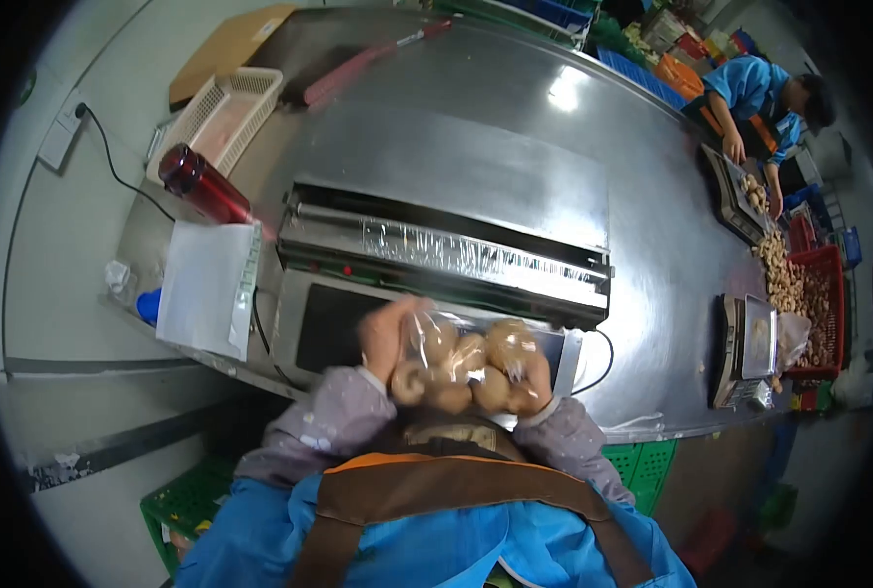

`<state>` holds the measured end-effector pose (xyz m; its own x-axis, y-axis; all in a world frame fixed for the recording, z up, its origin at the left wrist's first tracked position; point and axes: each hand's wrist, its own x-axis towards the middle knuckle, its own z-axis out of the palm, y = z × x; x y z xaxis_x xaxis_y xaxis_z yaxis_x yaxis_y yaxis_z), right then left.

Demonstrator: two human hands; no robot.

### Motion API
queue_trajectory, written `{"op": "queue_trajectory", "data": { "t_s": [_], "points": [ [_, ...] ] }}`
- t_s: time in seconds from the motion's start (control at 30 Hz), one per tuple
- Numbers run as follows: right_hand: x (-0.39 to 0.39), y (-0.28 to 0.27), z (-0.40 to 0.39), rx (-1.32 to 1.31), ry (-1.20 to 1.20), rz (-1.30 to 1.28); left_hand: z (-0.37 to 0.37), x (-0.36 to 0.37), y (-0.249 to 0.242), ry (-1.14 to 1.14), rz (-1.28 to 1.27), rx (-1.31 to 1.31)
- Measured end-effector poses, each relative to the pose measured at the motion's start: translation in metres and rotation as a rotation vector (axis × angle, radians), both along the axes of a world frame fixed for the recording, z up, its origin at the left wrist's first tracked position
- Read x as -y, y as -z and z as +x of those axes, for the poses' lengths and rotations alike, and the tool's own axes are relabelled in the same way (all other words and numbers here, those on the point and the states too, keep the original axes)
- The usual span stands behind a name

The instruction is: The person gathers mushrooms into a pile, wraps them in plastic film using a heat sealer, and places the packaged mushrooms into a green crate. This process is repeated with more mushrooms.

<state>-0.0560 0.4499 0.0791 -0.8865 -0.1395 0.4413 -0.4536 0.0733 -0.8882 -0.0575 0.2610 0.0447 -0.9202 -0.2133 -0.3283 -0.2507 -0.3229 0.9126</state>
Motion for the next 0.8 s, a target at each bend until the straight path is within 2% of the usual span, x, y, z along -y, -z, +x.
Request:
{"op": "queue_trajectory", "data": {
  "t_s": [0.03, 0.07, 0.1, 0.13, 0.17, 0.2, 0.23, 0.27, 0.3, 0.33, 0.4, 0.43, 0.47, 0.53, 0.57, 0.6, 0.67, 0.73, 0.8],
  "points": [
    [-0.031, 0.003, -0.007, -0.146, -0.313, 0.409, 0.008, -0.011, -0.006, 0.007, -0.004, -0.011],
    [-0.025, -0.026, -0.004, -0.149, -0.306, 0.411, 0.019, -0.022, -0.018, 0.206, 0.211, -0.134],
    [-0.014, -0.078, 0.001, 0.352, -0.541, 0.558, 0.030, -0.032, -0.032, 0.404, 0.430, -0.252],
    [-0.010, -0.106, 0.008, 0.881, -0.761, 0.680, 0.039, -0.037, -0.045, 0.598, 0.658, -0.360],
    [-0.027, -0.082, 0.040, 1.162, -0.723, -0.003, 0.046, -0.037, -0.054, 0.657, 0.753, -0.329],
    [-0.026, -0.083, 0.063, 1.345, -0.604, -0.716, 0.051, -0.041, -0.070, 0.657, 0.771, -0.309],
    [-0.021, -0.080, 0.073, 1.259, -0.594, -1.103, 0.052, -0.046, -0.087, 0.633, 0.709, -0.330],
    [-0.020, -0.076, 0.071, 1.264, -0.577, -1.109, 0.050, -0.050, -0.094, 0.612, 0.645, -0.352],
    [-0.022, -0.069, 0.072, 1.266, -0.616, -0.892, 0.048, -0.049, -0.077, 0.714, 0.247, -0.551],
    [-0.022, -0.065, 0.072, 1.265, -0.654, -0.673, 0.043, -0.051, -0.084, 0.719, 0.258, -0.538],
    [-0.019, -0.068, 0.060, 1.204, -0.745, -0.192, 0.029, -0.053, -0.110, 0.771, -0.260, -0.980],
    [-0.016, -0.072, 0.055, 1.130, -0.801, 0.095, 0.033, -0.052, -0.111, 0.976, -0.361, -1.060],
    [-0.012, -0.078, 0.045, 1.000, -0.863, 0.420, 0.033, -0.054, -0.111, 0.974, -0.361, -1.056],
    [0.001, -0.084, 0.035, 0.630, -0.943, 1.199, 0.031, -0.059, -0.109, 1.627, -0.327, -0.845],
    [0.004, -0.082, 0.028, 0.522, -0.934, 1.452, 0.050, -0.062, -0.100, 1.501, 0.319, -0.537],
    [0.006, -0.078, 0.015, 0.478, -0.889, 1.567, 0.052, -0.061, -0.103, 1.497, 0.316, -0.541],
    [-0.007, -0.076, -0.019, 0.495, -0.710, 1.360, 0.052, -0.058, -0.115, 1.620, 0.413, -0.358],
    [0.001, -0.117, -0.023, 0.532, -0.769, 0.357, 0.052, -0.051, -0.129, 1.542, 0.460, -0.431],
    [0.024, -0.152, -0.006, 0.281, -1.119, 0.244, 0.060, -0.040, -0.113, 1.514, 0.454, -0.445]
  ]
}}
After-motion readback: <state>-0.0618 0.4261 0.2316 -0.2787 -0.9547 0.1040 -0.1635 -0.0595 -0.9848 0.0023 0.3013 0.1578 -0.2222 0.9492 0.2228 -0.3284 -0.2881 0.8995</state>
